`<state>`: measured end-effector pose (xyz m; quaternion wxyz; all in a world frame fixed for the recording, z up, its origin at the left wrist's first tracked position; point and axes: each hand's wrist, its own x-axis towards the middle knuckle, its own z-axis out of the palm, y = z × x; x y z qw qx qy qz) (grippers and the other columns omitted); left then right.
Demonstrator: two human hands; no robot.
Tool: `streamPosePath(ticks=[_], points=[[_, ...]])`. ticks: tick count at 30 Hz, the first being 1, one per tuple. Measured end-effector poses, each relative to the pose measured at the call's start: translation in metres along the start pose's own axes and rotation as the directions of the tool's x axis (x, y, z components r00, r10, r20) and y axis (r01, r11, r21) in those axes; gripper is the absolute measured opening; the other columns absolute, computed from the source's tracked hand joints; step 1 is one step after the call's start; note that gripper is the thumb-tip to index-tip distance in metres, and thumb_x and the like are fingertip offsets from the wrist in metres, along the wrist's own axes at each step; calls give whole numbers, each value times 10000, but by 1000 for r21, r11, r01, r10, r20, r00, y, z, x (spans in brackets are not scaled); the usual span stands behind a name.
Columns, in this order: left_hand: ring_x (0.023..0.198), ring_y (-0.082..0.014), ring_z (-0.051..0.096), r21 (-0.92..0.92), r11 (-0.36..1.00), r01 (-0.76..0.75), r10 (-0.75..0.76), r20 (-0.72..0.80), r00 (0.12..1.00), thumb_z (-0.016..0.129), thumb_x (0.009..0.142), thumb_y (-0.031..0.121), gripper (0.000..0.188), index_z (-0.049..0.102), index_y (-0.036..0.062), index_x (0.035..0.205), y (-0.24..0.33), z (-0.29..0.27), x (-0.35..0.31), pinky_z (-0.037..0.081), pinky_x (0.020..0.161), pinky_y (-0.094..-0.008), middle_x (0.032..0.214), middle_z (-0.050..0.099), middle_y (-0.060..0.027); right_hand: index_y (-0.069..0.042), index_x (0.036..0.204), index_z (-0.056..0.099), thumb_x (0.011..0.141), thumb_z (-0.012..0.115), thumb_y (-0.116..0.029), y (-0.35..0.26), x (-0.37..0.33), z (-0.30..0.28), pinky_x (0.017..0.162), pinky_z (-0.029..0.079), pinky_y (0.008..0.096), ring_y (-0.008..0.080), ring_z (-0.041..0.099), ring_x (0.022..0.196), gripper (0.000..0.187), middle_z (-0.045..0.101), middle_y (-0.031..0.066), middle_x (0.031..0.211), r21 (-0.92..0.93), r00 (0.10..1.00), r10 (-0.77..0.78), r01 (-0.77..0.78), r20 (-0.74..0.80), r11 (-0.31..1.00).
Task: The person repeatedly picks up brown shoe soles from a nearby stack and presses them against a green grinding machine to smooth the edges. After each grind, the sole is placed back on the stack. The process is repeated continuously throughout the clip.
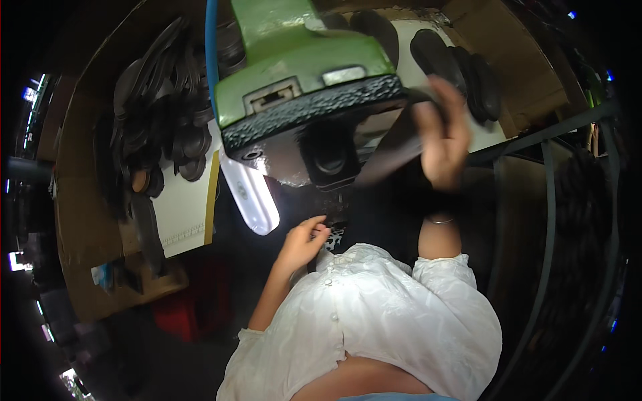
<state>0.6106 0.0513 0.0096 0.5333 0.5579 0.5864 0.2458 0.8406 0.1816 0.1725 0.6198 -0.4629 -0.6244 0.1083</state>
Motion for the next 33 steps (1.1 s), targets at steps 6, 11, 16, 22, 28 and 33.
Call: streamPosePath(ticks=[6,11,16,22,28,33], points=[[719,-116,579,-12,998,-60,60,-56,997,586,814,149,327,549,-12,1096,17,-21,5,466,668,-250,857,630,-90,-7,1214,432,824,510,-144,57,50,45,595,460,221,95,562,655,421,595,71,851,250,1000,22,-23,5,968],[876,-203,581,245,961,-125,253,-605,755,633,760,136,270,585,15,997,14,-88,-9,443,780,-307,927,614,-116,-17,1316,181,833,556,-225,88,24,92,427,395,209,97,496,484,646,547,64,709,420,769,506,-637,390,646],[1213,-376,302,381,722,577,427,-902,60,677,692,196,527,464,85,1161,-51,-218,-71,269,983,-462,1284,376,-194,-7,1185,337,796,543,-131,126,-62,78,526,434,239,134,526,612,458,559,85,800,143,572,650,-795,501,589],[1092,-346,433,133,858,496,53,-984,171,757,587,307,391,595,87,867,-122,-286,-143,374,898,-420,1189,433,-195,4,1028,523,751,527,-18,143,-129,55,645,482,276,179,562,766,278,573,110,910,-110,427,730,-821,533,560],[1008,-299,501,441,780,444,429,-893,133,795,537,141,354,603,83,830,24,-203,-123,413,840,-380,1070,505,-121,9,807,594,773,574,-65,114,-128,37,500,470,247,131,572,564,84,587,69,660,-117,469,729,-797,499,593],[975,-251,526,578,809,-105,437,-473,765,808,453,138,522,618,104,938,98,-148,-107,431,821,-328,1086,507,-87,-3,1236,398,744,682,-225,79,-133,47,572,509,262,193,585,899,610,578,110,1047,-155,157,475,-818,866,553]])
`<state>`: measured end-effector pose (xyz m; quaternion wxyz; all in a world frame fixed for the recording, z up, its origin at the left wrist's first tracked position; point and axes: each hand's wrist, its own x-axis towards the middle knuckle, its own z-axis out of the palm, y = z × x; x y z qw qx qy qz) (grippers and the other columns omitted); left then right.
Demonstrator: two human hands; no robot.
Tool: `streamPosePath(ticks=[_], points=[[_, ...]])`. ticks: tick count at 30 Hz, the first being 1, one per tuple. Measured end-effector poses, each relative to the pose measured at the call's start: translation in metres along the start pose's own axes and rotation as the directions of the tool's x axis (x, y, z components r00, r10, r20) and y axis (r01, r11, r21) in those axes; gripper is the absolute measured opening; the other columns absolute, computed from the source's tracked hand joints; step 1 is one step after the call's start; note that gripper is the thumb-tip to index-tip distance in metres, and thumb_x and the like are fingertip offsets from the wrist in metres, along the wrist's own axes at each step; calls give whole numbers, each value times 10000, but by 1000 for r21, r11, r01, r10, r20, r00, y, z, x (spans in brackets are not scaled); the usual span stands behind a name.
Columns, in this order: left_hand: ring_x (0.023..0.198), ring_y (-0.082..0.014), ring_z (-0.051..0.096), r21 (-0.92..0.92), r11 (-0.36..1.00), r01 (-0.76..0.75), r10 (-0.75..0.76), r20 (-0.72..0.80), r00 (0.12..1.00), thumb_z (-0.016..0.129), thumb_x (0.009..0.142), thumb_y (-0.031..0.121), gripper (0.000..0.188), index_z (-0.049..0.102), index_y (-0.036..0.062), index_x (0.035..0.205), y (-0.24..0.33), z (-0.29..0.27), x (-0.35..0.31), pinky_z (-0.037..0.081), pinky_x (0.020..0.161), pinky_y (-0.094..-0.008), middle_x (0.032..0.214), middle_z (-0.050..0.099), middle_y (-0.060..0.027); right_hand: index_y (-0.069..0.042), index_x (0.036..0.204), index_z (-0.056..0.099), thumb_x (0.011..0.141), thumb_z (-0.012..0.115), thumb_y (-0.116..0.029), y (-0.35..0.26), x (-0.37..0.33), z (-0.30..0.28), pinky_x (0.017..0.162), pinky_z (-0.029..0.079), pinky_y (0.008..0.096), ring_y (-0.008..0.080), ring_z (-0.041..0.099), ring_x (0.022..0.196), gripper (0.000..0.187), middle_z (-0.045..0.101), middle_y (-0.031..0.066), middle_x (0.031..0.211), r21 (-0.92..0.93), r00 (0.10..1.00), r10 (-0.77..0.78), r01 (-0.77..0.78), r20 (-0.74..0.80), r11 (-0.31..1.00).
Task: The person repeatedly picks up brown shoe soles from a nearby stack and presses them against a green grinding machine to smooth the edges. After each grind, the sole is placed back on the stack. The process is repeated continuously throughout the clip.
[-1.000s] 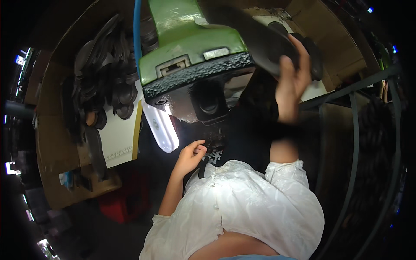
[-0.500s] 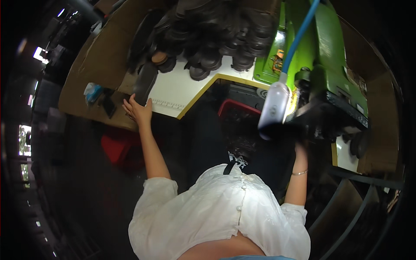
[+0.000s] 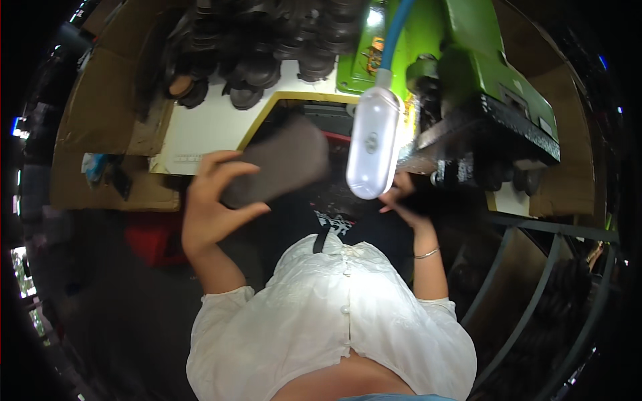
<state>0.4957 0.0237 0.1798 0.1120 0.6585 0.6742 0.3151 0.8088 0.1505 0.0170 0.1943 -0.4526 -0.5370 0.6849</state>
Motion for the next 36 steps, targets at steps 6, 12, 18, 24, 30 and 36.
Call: streamPosePath(ticks=[6,12,18,24,30,36], points=[[1035,-218,501,-809,583,-82,303,123,945,760,591,58,477,560,30,1024,24,100,12,410,853,-327,1083,515,-138,5,1068,558,648,768,-124,20,-30,4,579,470,221,87,553,684,488,609,59,930,12,931,16,-22,363,1000],[953,-136,534,-947,254,196,-38,192,981,612,787,14,338,503,-22,1106,69,186,0,427,825,-261,1028,564,-87,19,1030,570,711,722,-133,53,-54,-2,676,458,244,111,560,783,386,609,65,933,16,970,139,-145,201,989],[805,-113,556,-631,630,452,-123,494,861,640,796,148,248,575,-6,978,81,184,52,457,733,-265,869,610,-49,10,1091,543,735,697,-129,47,-60,44,851,417,284,179,527,986,412,576,94,1062,202,995,-15,-4,95,979],[850,-121,570,-858,415,304,-34,319,947,593,820,105,220,576,-6,1010,72,166,33,460,760,-271,933,615,-57,29,1046,566,665,743,-151,27,-82,6,808,430,273,142,544,902,457,611,88,979,-76,987,6,6,162,997],[870,-131,559,-816,478,324,-145,290,946,573,841,149,310,519,-7,1104,59,177,12,447,780,-264,987,589,-66,32,996,573,597,760,-131,24,-106,-99,719,454,266,117,569,768,470,625,51,838,-47,948,-257,253,-186,966],[923,-98,515,-873,289,393,-150,365,919,569,834,89,327,479,-9,1132,48,165,6,414,807,-247,1028,555,-52,40,1043,523,771,596,-106,-37,-66,-71,780,458,313,205,578,856,317,588,118,968,187,631,-336,615,-699,766]])
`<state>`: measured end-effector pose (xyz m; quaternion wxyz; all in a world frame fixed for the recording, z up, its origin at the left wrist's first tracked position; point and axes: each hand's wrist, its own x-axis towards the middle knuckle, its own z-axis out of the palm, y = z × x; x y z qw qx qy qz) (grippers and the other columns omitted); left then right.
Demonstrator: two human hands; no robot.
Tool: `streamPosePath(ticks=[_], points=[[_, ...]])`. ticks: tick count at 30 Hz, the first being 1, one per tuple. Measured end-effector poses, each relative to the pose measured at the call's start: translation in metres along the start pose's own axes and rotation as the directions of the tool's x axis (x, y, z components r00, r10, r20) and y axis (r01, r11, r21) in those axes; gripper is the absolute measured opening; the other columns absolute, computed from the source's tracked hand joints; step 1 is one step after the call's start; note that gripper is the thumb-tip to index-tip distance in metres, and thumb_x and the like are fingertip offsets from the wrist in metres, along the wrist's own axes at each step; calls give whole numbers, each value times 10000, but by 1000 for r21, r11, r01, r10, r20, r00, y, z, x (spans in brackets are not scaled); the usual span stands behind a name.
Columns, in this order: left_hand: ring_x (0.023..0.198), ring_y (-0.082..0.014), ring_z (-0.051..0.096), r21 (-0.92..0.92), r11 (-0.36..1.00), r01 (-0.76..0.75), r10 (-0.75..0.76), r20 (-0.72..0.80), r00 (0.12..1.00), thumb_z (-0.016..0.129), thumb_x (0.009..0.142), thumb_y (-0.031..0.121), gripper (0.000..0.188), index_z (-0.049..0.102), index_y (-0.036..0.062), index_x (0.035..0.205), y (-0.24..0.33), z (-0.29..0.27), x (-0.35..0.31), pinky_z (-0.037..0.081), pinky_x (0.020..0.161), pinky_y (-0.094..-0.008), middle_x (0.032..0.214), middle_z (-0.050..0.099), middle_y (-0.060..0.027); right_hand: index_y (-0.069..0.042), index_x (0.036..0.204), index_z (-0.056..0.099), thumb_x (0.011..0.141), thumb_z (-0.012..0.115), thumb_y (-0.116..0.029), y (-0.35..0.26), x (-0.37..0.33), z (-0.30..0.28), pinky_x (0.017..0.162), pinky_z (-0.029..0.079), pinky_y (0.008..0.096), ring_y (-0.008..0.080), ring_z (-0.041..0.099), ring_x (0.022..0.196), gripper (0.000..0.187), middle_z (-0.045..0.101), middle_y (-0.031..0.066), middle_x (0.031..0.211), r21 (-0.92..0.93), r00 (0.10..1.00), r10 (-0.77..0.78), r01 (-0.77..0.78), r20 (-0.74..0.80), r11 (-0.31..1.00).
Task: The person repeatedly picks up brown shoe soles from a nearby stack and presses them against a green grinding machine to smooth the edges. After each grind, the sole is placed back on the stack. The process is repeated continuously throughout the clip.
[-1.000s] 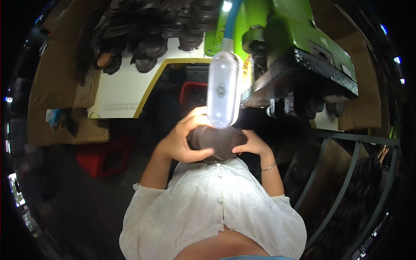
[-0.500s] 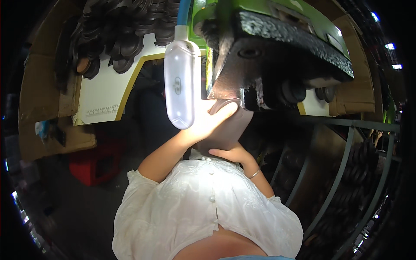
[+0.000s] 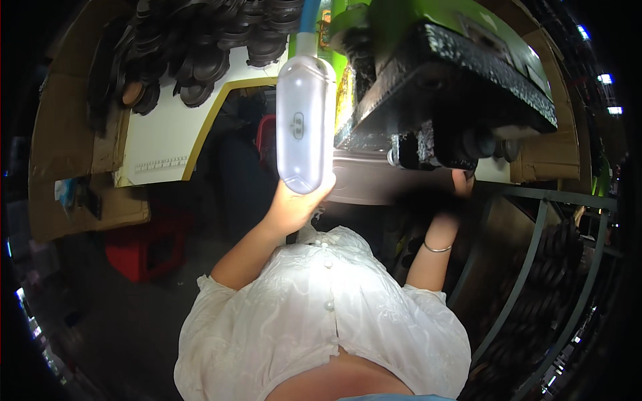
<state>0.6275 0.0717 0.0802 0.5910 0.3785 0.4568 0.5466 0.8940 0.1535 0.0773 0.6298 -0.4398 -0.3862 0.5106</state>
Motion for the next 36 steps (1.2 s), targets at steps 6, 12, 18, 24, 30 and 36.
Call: streamPosePath(ticks=[6,12,18,24,30,36], points=[[922,-88,514,19,992,-128,129,-192,973,499,868,83,250,457,-19,1093,11,-46,-17,412,817,-241,1009,557,-57,8,1000,544,830,441,-276,34,-36,54,792,446,329,222,569,883,347,586,111,961,597,971,163,-235,174,767],[743,-82,547,-49,992,118,-127,-300,946,469,847,105,251,463,7,1077,-5,-89,-33,449,647,-222,905,569,-43,29,1091,494,780,462,-84,38,-57,105,835,410,273,161,535,944,333,553,91,1039,390,979,15,-95,204,916],[750,-124,569,386,892,233,-245,-18,969,505,721,8,355,525,0,1076,-59,-82,-33,462,665,-230,925,592,-61,15,866,612,710,583,-37,8,-30,111,677,427,230,101,553,735,168,620,38,806,-85,844,1,52,537,995],[820,-150,572,445,895,30,-123,182,976,637,757,147,332,559,-6,1042,-15,8,0,456,742,-276,900,609,-79,13,922,603,712,662,-70,-18,-10,117,744,466,275,126,584,785,234,626,53,864,-312,701,33,275,713,909],[779,-88,556,187,982,-14,6,44,999,619,816,152,204,601,0,952,12,33,27,454,710,-241,862,616,-41,35,1198,418,717,684,-121,7,-18,62,836,421,257,136,516,991,571,509,137,1151,-364,598,304,-22,742,931],[836,-123,559,150,988,-21,43,-145,989,579,825,97,207,566,-1,1007,-3,18,8,445,765,-266,921,606,-58,65,924,612,608,742,-82,31,-47,-28,715,454,250,116,572,755,372,629,41,825,-475,548,625,-408,556,780]])
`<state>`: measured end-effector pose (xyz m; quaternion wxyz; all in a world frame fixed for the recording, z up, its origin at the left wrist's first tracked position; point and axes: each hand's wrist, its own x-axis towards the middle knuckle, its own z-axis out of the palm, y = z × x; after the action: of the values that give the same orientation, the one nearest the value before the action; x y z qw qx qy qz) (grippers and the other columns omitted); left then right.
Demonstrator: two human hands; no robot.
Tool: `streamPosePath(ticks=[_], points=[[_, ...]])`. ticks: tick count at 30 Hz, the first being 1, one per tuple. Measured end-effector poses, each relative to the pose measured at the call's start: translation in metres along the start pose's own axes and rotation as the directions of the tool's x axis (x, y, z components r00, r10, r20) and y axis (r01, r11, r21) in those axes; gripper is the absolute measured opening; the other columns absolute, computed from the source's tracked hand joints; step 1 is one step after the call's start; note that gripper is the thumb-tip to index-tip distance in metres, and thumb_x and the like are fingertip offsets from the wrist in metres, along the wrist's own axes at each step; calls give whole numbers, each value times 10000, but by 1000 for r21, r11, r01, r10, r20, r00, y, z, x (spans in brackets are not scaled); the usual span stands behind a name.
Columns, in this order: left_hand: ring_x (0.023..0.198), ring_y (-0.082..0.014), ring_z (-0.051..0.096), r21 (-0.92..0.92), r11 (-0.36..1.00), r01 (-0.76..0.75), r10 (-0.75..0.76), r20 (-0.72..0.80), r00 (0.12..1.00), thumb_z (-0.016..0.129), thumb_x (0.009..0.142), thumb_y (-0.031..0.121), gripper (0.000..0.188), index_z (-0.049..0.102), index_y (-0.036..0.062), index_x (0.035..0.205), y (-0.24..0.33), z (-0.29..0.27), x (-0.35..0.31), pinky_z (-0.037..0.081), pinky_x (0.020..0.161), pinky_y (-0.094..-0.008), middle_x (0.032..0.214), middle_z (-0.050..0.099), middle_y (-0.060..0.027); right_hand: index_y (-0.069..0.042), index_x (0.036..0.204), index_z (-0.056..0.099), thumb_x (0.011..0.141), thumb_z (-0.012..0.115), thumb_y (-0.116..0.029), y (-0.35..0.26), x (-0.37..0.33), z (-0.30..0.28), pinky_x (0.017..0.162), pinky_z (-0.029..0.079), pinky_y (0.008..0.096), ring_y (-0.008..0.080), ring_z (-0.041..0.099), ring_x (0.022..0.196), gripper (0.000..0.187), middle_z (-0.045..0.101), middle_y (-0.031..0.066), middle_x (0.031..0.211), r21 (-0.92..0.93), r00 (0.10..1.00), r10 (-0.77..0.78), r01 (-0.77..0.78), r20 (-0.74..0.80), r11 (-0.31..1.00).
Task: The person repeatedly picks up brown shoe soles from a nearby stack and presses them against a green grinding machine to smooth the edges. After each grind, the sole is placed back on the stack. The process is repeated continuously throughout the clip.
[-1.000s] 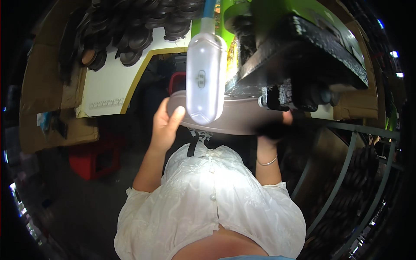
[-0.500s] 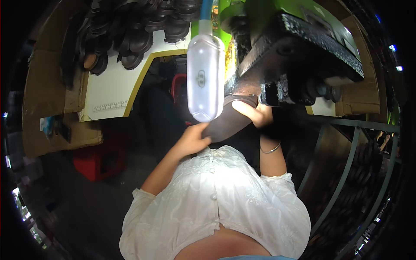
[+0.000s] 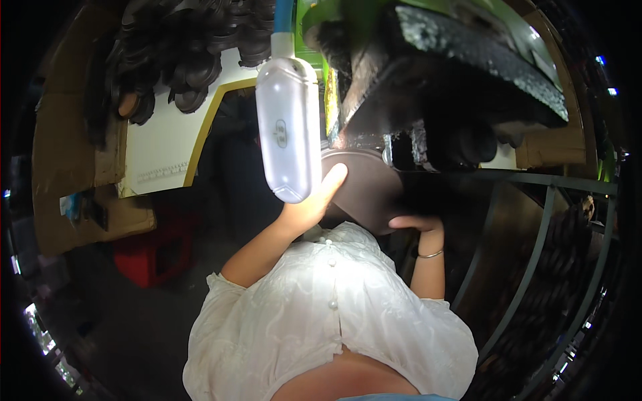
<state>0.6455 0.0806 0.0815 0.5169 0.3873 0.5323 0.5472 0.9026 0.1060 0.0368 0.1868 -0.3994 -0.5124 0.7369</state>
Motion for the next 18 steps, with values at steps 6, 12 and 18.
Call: streamPosePath(ticks=[6,12,18], points=[[924,-105,510,6,999,48,-49,47,998,554,814,57,289,505,-4,1092,1,-19,-10,404,831,-252,1016,558,-54,51,1021,544,673,608,-21,-26,8,-21,758,483,307,204,610,798,361,620,121,908,307,793,-310,516,-525,799],[966,-119,503,-123,992,19,-10,75,997,512,833,79,334,438,-14,1145,-20,-68,-22,387,866,-263,1049,537,-74,64,997,542,707,571,-86,-59,51,31,732,472,279,192,595,779,327,608,134,891,208,644,-423,673,-637,710],[926,-112,531,-216,972,90,-114,-98,989,472,818,60,314,461,-39,1116,-23,-113,-35,410,851,-262,1027,563,-78,44,986,521,696,516,-122,-59,77,86,695,429,227,133,539,737,335,561,71,835,248,681,-477,684,-556,686]])
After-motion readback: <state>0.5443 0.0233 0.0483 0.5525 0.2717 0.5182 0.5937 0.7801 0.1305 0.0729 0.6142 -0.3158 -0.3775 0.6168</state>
